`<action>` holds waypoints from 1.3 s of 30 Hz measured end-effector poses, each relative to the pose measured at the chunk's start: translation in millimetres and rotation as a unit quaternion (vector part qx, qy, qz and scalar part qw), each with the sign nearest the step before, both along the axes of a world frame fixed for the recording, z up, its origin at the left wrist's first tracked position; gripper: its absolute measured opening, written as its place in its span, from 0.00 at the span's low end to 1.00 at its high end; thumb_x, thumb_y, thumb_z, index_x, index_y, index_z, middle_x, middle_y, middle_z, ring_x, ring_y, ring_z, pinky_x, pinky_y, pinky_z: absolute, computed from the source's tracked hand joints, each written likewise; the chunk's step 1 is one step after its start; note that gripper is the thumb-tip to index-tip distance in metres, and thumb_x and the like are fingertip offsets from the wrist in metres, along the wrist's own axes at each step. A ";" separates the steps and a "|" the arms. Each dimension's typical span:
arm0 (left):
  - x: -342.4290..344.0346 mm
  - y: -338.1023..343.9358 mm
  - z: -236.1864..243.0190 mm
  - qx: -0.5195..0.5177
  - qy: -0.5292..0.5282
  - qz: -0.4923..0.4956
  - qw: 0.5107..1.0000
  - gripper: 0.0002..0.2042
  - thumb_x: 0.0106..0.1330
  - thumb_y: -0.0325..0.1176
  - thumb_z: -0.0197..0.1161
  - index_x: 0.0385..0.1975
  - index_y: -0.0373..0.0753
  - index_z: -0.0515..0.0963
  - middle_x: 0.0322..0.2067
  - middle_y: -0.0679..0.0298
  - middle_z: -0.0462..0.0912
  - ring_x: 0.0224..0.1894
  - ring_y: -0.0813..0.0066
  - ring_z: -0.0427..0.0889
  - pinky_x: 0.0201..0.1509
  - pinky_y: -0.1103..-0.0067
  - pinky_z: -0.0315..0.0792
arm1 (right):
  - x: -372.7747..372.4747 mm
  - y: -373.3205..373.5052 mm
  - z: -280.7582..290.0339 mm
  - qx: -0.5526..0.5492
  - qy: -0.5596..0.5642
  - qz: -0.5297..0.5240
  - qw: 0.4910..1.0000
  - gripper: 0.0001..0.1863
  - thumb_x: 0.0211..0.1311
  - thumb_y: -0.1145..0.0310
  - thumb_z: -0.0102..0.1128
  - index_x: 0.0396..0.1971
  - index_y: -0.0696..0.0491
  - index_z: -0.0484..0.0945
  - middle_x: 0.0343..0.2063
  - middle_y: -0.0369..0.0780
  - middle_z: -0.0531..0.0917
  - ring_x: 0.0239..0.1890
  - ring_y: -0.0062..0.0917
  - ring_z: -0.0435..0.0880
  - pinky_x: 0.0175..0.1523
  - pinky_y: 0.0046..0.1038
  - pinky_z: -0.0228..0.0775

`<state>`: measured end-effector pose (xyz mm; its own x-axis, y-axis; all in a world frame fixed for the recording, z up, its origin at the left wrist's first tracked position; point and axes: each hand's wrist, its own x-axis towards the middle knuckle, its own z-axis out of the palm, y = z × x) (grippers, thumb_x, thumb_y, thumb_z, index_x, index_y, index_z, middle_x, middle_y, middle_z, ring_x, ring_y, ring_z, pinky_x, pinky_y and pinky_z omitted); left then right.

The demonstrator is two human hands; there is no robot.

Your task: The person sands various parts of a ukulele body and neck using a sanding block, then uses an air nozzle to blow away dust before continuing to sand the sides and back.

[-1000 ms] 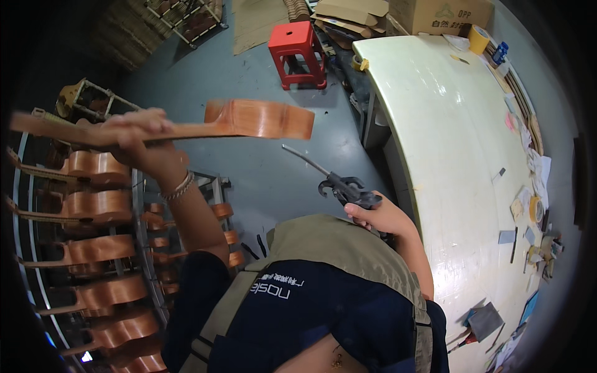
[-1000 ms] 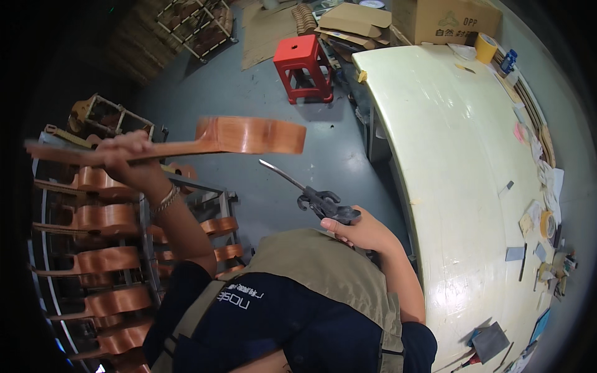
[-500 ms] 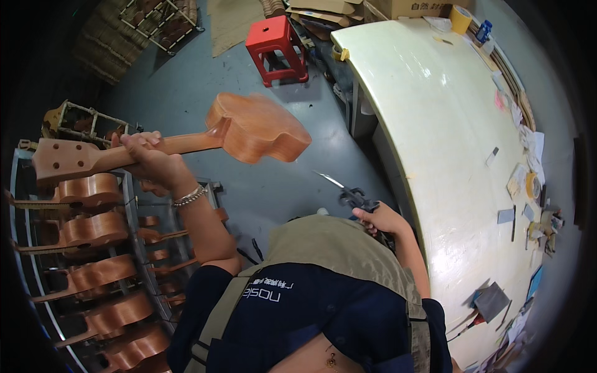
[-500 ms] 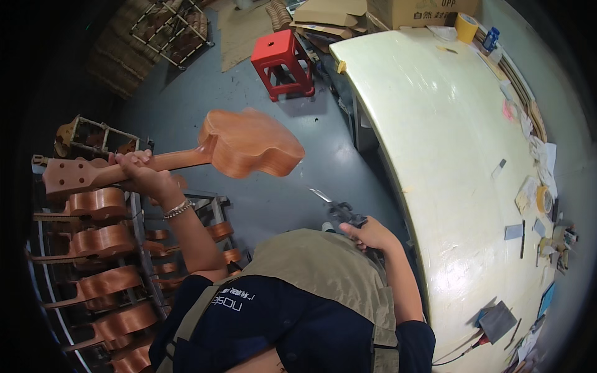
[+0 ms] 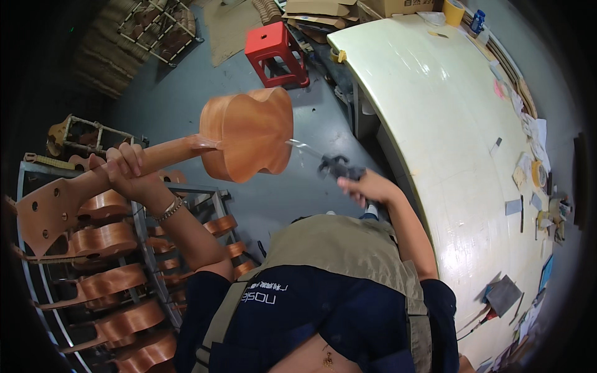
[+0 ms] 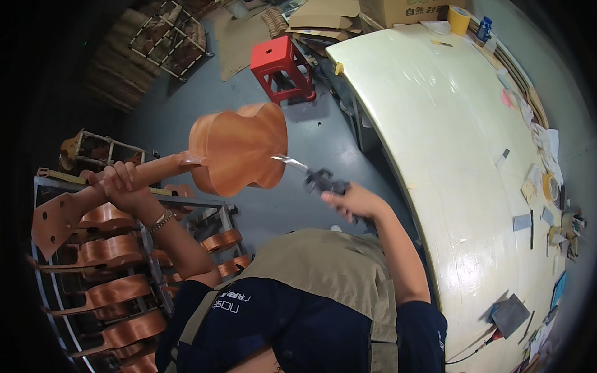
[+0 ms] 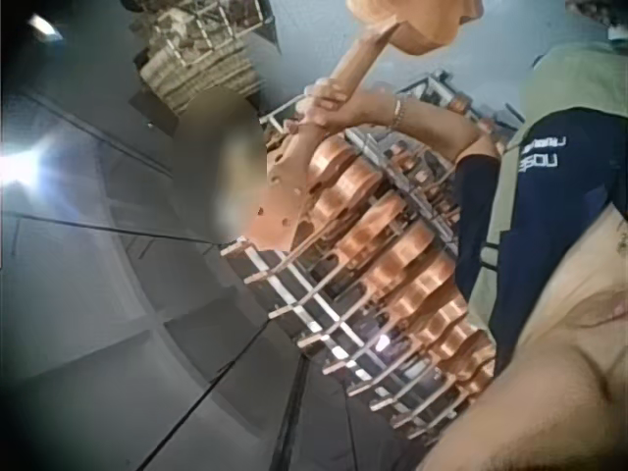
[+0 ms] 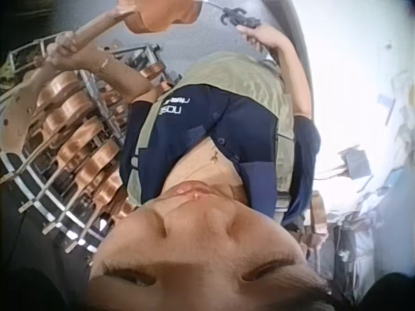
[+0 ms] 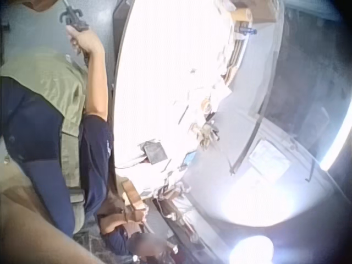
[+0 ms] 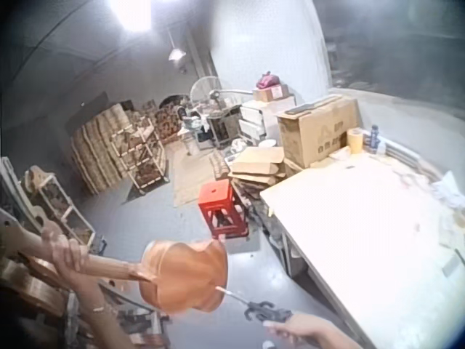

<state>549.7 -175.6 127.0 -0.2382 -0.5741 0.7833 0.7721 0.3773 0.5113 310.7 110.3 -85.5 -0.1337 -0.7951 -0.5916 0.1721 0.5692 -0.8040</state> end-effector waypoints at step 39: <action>-36.6 -8.8 -33.9 0.129 -0.177 0.145 0.965 0.09 0.56 0.31 0.67 0.25 0.34 0.74 0.16 0.63 0.74 0.19 0.71 0.77 0.43 0.62 0.76 | 51.1 8.2 49.7 -0.077 0.158 0.025 0.984 0.27 0.53 0.46 0.61 0.31 0.60 0.77 0.21 0.49 0.79 0.28 0.44 0.77 0.37 0.36 0.69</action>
